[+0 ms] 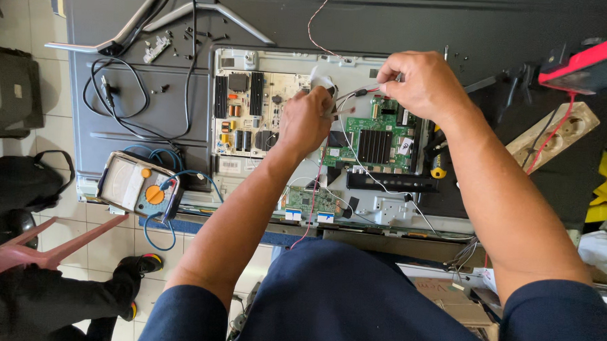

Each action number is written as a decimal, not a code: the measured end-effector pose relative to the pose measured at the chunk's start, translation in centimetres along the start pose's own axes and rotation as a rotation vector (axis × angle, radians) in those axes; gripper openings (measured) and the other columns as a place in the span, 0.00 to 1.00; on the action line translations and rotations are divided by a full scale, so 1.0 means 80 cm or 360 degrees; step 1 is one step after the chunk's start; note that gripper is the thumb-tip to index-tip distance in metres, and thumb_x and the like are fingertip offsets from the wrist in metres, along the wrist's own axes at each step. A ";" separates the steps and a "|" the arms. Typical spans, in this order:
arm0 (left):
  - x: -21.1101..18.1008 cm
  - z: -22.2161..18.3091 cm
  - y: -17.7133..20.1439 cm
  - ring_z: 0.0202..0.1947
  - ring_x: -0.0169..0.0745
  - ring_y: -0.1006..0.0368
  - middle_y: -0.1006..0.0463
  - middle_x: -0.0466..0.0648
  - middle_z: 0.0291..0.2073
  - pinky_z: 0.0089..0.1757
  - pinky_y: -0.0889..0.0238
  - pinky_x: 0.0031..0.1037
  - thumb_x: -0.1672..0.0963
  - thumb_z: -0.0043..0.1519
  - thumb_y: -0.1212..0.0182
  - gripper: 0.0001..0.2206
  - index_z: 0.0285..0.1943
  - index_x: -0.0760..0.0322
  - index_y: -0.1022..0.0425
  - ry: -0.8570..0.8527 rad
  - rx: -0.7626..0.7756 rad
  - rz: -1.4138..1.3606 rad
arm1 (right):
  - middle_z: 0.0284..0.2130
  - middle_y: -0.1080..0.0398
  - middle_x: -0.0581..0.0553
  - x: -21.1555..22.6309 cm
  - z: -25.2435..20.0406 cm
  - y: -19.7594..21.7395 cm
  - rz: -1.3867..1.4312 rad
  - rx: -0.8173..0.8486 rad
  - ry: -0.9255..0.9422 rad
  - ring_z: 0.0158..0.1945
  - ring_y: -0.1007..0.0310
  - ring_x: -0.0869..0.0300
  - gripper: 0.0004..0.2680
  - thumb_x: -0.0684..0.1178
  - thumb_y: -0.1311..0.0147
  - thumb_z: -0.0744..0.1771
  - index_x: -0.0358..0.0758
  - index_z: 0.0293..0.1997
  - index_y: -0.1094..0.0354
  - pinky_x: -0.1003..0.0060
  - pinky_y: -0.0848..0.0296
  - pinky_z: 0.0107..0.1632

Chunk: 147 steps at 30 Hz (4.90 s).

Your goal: The person works on the internal electronics of a disassembled television, connecting and adjusting wires and ribbon cables on the circuit boards. They use a multimeter and a screwdriver to test and secure components within the chassis.

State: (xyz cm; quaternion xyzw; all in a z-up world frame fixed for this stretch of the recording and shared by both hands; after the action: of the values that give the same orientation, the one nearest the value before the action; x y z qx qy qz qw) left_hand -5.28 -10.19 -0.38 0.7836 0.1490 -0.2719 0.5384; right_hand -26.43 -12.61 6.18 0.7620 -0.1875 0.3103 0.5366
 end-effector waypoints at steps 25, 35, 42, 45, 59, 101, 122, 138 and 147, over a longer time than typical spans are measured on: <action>0.020 -0.047 0.033 0.36 0.28 0.24 0.18 0.45 0.30 0.44 0.30 0.25 0.57 0.62 0.32 0.06 0.46 0.62 0.19 -0.0135 0.0181 -0.1254 | 0.37 0.22 0.41 0.025 -0.039 -0.139 -0.0075 0.0144 -0.0227 0.44 0.20 0.41 0.16 0.46 0.40 0.62 0.41 0.55 0.32 0.44 0.26 0.48; 0.031 -0.057 0.044 0.33 0.38 0.22 0.19 0.53 0.29 0.40 0.30 0.28 0.60 0.62 0.34 0.05 0.44 0.68 0.20 -0.0039 -0.0161 -0.1319 | 0.35 0.23 0.33 0.049 -0.004 -0.175 -0.0279 0.0148 -0.0320 0.42 0.20 0.36 0.17 0.46 0.41 0.65 0.34 0.57 0.39 0.38 0.25 0.45; 0.034 -0.070 0.051 0.35 0.38 0.22 0.20 0.50 0.31 0.43 0.29 0.30 0.61 0.62 0.33 0.06 0.46 0.66 0.19 0.0027 -0.0222 -0.1179 | 0.32 0.23 0.44 0.068 -0.022 -0.138 0.0345 -0.0107 -0.0471 0.43 0.21 0.43 0.16 0.41 0.41 0.63 0.40 0.56 0.39 0.47 0.26 0.48; 0.038 -0.064 0.043 0.36 0.35 0.23 0.20 0.49 0.31 0.43 0.30 0.29 0.61 0.61 0.33 0.07 0.46 0.65 0.20 0.0018 -0.0231 -0.1169 | 0.37 0.27 0.37 0.057 -0.044 -0.157 0.1232 -0.0183 -0.0672 0.29 0.21 0.57 0.26 0.31 0.43 0.62 0.27 0.67 0.49 0.70 0.18 0.32; 0.039 -0.067 0.031 0.36 0.39 0.22 0.21 0.45 0.32 0.45 0.29 0.34 0.59 0.55 0.34 0.13 0.50 0.57 0.20 -0.0079 -0.0043 -0.0820 | 0.55 0.34 0.25 0.095 -0.172 -0.239 0.0825 0.0099 -0.0588 0.40 0.22 0.48 0.26 0.36 0.56 0.69 0.25 0.77 0.65 0.51 0.22 0.46; 0.016 -0.063 -0.028 0.59 0.49 0.25 0.16 0.50 0.43 0.64 0.46 0.48 0.58 0.67 0.44 0.06 0.48 0.54 0.24 -0.0633 0.0406 0.0500 | 0.51 0.24 0.46 -0.013 -0.009 -0.131 -0.0531 -0.0028 0.0828 0.50 0.26 0.53 0.04 0.42 0.46 0.70 0.43 0.45 0.24 0.59 0.26 0.54; -0.068 0.033 -0.011 0.31 0.45 0.23 0.17 0.49 0.33 0.33 0.29 0.36 0.57 0.64 0.43 0.11 0.56 0.61 0.28 -0.0114 0.0474 0.0042 | 0.41 0.23 0.44 -0.038 -0.042 -0.019 0.0276 -0.0429 0.0025 0.34 0.24 0.59 0.09 0.35 0.48 0.68 0.40 0.48 0.23 0.62 0.27 0.40; -0.042 0.079 -0.095 0.41 0.51 0.19 0.19 0.46 0.31 0.44 0.27 0.41 0.57 0.53 0.42 0.09 0.39 0.48 0.20 0.0060 0.0531 -0.0235 | 0.33 0.24 0.32 -0.085 -0.091 -0.032 0.0558 -0.0685 0.0175 0.37 0.22 0.44 0.06 0.31 0.45 0.66 0.30 0.42 0.23 0.54 0.24 0.35; -0.024 0.085 -0.101 0.27 0.35 0.23 0.24 0.48 0.26 0.33 0.32 0.23 0.63 0.48 0.40 0.09 0.37 0.62 0.28 -0.0005 0.0581 -0.0937 | 0.34 0.25 0.36 -0.053 -0.075 -0.061 0.0251 -0.0431 0.0100 0.37 0.22 0.43 0.09 0.39 0.37 0.62 0.32 0.45 0.25 0.47 0.24 0.40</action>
State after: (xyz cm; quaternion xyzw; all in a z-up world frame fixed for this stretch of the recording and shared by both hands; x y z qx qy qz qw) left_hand -12.86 -13.35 -7.28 0.7901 0.3167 -0.4388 0.2879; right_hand -28.19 -5.49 1.32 0.6555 -0.2699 0.3470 0.6140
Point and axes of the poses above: each hand's wrist, its own z-axis towards the middle knuckle, its own y-axis out of the back of the hand, x = y × z, the point moved 6 cm from there along z, towards the middle knuckle
